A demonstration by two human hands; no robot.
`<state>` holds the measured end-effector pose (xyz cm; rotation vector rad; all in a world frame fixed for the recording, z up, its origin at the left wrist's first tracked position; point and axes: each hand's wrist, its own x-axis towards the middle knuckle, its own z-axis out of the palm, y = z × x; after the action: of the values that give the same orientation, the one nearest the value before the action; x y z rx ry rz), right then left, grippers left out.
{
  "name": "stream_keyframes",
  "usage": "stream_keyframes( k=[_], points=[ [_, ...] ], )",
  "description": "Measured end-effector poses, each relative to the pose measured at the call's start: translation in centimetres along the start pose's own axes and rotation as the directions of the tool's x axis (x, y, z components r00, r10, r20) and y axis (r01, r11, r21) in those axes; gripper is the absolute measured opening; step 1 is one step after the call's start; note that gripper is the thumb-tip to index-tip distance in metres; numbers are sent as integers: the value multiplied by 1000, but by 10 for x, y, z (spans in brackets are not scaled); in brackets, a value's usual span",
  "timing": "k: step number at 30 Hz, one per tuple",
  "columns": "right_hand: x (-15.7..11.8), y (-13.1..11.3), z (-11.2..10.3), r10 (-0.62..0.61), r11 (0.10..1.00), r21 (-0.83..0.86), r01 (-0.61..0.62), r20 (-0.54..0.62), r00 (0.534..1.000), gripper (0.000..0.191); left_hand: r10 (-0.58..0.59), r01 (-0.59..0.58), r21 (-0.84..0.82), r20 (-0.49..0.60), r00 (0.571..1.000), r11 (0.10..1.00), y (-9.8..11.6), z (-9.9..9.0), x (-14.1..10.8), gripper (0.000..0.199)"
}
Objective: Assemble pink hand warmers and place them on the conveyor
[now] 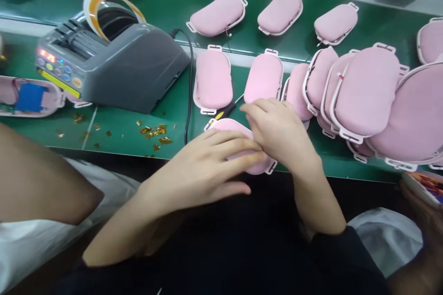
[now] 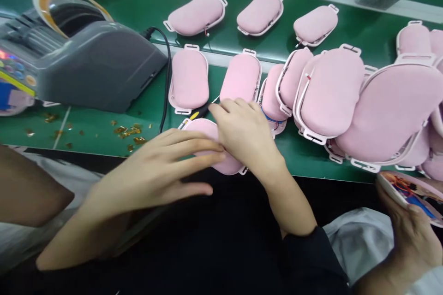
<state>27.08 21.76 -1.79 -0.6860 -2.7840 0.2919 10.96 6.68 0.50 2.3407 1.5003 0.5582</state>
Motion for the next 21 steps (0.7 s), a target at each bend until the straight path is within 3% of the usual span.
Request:
stream_keyframes(
  k=[2, 4, 6, 9, 12, 16, 21],
  points=[
    [-20, 10, -3, 56, 994, 95, -44, -131, 990, 27, 19, -28, 78, 120, 993, 997, -14, 17, 12, 90],
    [-35, 20, -2, 107, 980, 188, -62, -241, 965, 27, -12, -23, 157, 218, 976, 987, -24, 32, 21, 103],
    [-43, 26, 0, 125, 973, 223, -59, -295, 947, 25, -23, -25, 195, 245, 969, 981, -28, 39, 25, 90],
    [-51, 29, -1, 137, 967, 249, -54, -332, 933, 24, -55, 16, 203, 188, 981, 979, -26, 36, 24, 69],
    [-63, 24, 3, 188, 924, 377, -64, -303, 934, 22, -165, 142, 227, 85, 983, 963, -25, 32, 20, 74],
    [-84, 11, 20, 158, 900, 429, -75, -161, 974, 33, -247, 207, 259, 131, 960, 944, -27, 32, 19, 74],
    [-93, 9, 20, 178, 906, 422, -24, -330, 927, 24, -324, 293, 209, 132, 937, 933, -9, 24, -8, 80]
  ],
)
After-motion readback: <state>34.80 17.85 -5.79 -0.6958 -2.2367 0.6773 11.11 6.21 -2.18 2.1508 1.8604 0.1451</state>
